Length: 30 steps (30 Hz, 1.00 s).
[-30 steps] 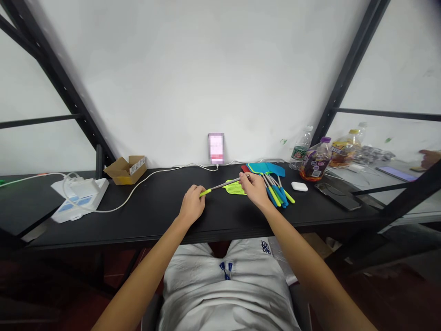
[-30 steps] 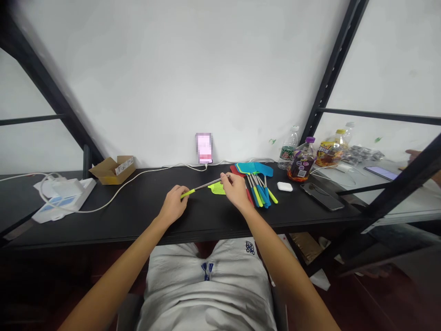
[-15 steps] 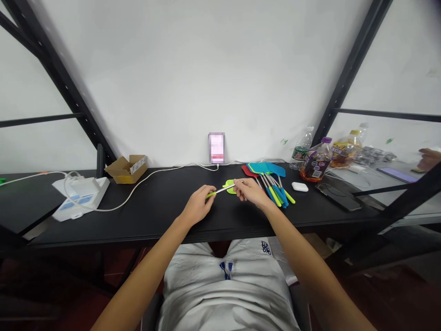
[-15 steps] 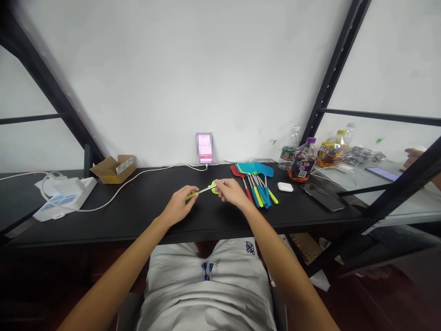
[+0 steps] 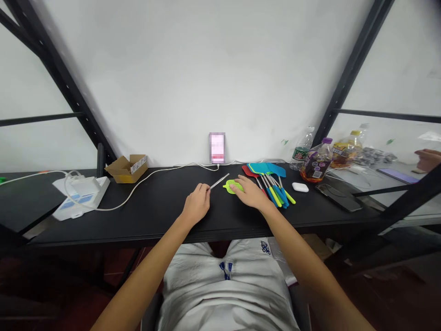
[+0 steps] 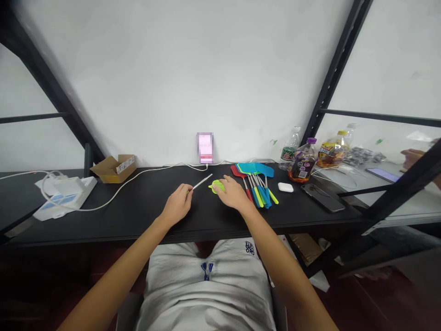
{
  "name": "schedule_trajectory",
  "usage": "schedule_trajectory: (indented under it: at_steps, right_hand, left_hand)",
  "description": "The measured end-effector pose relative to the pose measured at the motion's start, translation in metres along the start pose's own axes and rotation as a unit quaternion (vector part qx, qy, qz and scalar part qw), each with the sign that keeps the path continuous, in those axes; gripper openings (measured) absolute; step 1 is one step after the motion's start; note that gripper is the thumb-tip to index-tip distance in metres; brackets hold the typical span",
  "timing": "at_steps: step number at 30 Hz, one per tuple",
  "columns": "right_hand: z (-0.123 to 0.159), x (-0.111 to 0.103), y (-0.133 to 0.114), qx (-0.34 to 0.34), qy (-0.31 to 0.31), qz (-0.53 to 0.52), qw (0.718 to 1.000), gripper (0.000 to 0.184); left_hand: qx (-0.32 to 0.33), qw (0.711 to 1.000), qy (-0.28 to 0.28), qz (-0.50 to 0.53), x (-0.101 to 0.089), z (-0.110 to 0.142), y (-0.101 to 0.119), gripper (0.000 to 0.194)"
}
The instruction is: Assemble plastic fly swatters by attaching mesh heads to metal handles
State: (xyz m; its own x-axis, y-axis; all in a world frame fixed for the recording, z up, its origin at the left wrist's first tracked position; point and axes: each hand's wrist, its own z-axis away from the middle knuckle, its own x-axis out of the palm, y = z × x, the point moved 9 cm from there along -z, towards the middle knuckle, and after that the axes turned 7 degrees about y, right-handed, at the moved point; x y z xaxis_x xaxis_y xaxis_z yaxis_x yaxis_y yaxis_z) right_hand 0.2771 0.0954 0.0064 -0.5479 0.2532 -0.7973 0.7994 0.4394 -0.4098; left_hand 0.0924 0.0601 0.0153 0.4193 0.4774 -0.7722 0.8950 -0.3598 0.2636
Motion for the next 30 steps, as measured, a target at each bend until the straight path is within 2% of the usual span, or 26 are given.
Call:
schedule_trajectory:
  at_steps: [3, 6, 9, 11, 14, 16, 19, 22, 24, 27, 30]
  right_hand:
    - [0.009, 0.016, -0.006, -0.024, -0.091, 0.062, 0.994, 0.068]
    - [0.024, 0.017, -0.024, -0.044, -0.154, 0.073, 0.984, 0.074]
    - [0.048, 0.016, -0.064, -0.109, -0.235, 0.079, 0.963, 0.086]
    - [0.066, 0.017, -0.096, -0.166, -0.265, 0.107, 0.944, 0.083]
    - [0.078, 0.018, -0.131, -0.197, -0.228, 0.161, 0.94, 0.063]
    - [0.081, 0.021, -0.145, -0.203, -0.19, 0.195, 0.941, 0.049]
    - [0.087, 0.025, -0.158, -0.244, -0.168, 0.19, 0.936, 0.042]
    - [0.087, 0.01, -0.158, -0.279, -0.151, 0.145, 0.937, 0.028]
    - [0.081, -0.009, -0.149, -0.268, -0.148, 0.09, 0.948, 0.019]
    - [0.06, -0.042, -0.122, -0.186, -0.136, -0.051, 0.972, 0.018]
    - [0.035, -0.074, -0.084, -0.114, -0.038, -0.089, 0.989, 0.02]
  left_hand:
    - [-0.044, 0.999, 0.012, -0.015, -0.002, -0.001, -0.01, 0.021]
    - [-0.091, 0.995, 0.031, -0.035, -0.006, 0.0, -0.021, 0.02]
    - [-0.119, 0.99, 0.062, -0.038, -0.012, 0.0, -0.028, 0.02]
    - [-0.122, 0.989, 0.074, -0.031, -0.014, 0.0, -0.03, 0.019]
    - [-0.117, 0.99, 0.075, -0.02, -0.013, 0.0, -0.03, 0.018]
    - [-0.116, 0.99, 0.081, -0.014, -0.013, -0.001, -0.03, 0.019]
    - [-0.12, 0.988, 0.093, -0.001, -0.015, -0.001, -0.031, 0.019]
    - [-0.126, 0.986, 0.105, 0.01, -0.018, -0.001, -0.031, 0.019]
    - [-0.122, 0.987, 0.106, 0.007, -0.02, -0.001, -0.029, 0.021]
    - [-0.117, 0.989, 0.084, -0.004, -0.02, -0.002, -0.025, 0.028]
    - [-0.11, 0.992, 0.068, -0.004, -0.019, -0.002, -0.021, 0.038]
